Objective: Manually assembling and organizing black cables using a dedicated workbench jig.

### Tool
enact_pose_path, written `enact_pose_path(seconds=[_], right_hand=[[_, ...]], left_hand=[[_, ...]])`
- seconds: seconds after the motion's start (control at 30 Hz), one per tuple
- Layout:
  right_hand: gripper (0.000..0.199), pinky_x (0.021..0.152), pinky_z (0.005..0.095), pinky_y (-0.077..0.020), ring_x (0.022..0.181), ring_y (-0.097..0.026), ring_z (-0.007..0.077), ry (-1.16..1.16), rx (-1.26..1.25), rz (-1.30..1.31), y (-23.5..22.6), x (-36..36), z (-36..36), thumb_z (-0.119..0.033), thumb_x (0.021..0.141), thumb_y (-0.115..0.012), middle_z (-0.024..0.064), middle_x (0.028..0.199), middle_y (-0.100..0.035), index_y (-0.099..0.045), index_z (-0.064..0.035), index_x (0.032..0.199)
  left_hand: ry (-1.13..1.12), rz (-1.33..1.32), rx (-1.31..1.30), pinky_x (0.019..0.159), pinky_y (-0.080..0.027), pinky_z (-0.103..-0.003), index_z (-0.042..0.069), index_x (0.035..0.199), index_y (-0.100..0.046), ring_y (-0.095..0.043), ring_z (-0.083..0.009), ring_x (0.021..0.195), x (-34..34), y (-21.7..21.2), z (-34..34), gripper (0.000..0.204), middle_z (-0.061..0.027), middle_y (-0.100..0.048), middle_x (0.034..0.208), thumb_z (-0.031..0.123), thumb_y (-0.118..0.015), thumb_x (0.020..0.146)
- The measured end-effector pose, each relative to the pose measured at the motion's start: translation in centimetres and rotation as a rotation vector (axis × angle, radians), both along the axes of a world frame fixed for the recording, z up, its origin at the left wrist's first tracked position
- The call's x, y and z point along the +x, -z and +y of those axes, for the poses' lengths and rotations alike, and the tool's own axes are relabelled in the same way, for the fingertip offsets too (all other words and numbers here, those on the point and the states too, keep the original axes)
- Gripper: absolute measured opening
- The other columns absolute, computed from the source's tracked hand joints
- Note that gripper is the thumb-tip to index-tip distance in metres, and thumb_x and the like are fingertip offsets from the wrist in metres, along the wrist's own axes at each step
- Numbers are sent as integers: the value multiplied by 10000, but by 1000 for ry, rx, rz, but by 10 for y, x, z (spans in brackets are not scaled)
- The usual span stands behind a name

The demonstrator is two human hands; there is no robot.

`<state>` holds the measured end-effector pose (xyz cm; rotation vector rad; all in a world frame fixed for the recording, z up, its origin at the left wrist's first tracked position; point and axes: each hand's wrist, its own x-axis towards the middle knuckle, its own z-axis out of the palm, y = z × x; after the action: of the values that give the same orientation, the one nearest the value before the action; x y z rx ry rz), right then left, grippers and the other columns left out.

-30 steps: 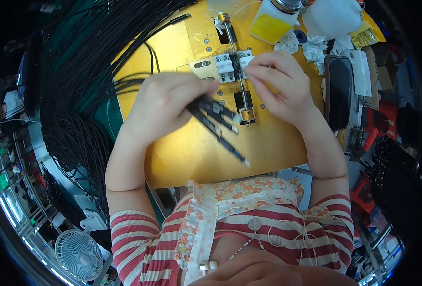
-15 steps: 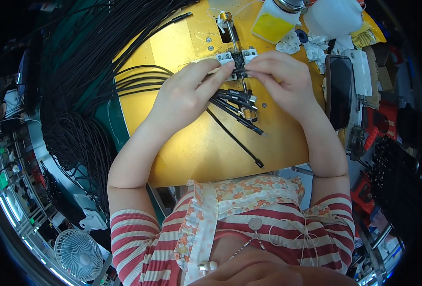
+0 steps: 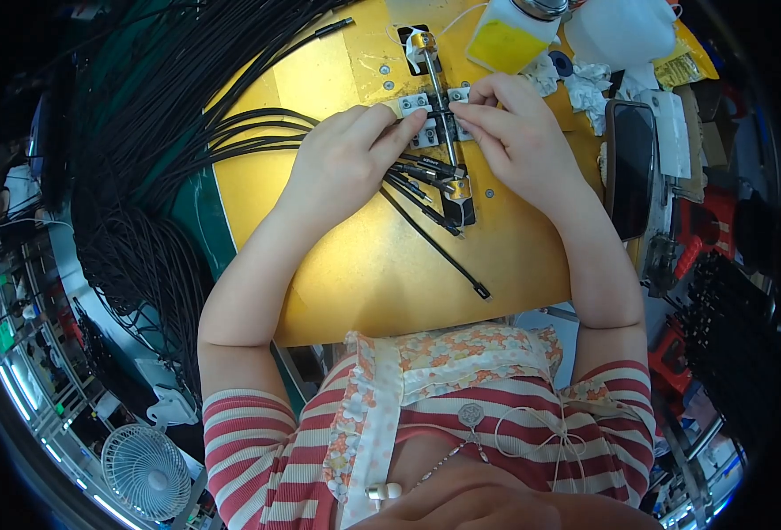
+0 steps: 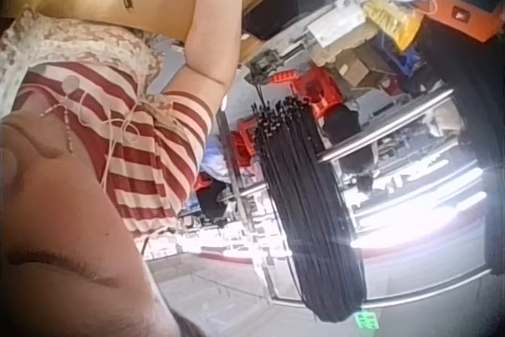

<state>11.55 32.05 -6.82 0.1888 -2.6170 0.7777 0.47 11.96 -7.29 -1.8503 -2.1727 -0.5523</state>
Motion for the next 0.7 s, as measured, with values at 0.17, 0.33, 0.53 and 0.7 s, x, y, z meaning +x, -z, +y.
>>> enact_pose_path(seconds=[0.17,0.33,0.53,0.7], right_hand=[[116,737,338,-466,849,-548,238,-34,86,31,-5,5,1,-33,781,-657,71,875,-540,-655,-25,896],[199,719,339,-470,828,-550,244,-219,-26,-45,-19,10,-4,-23,721,-676,74,867,-537,-627,-39,913],[177,629,329,-483,732,-589,241,-283,-153,124,-15,10,-3,-9,711,-706,66,822,-587,-636,-38,871],[139,623,323,-491,731,-606,240,-264,-168,130,-12,9,-2,3,737,-693,69,827,-610,-651,-30,865]], left_hand=[[-16,-71,5,638,-486,-306,61,1121,-626,-577,-203,770,2,-1,1,468,-58,-540,877,10,-647,656],[-26,-146,-15,697,-485,-336,58,1135,-611,-573,-229,810,4,-6,1,550,-65,-546,912,5,-680,592],[-14,-98,40,728,-483,-343,50,1112,-621,-581,-237,830,3,-5,2,521,-69,-581,953,12,-674,595],[-26,-43,63,732,-485,-333,49,1090,-635,-589,-229,836,4,-2,3,481,-65,-603,943,6,-660,611]])
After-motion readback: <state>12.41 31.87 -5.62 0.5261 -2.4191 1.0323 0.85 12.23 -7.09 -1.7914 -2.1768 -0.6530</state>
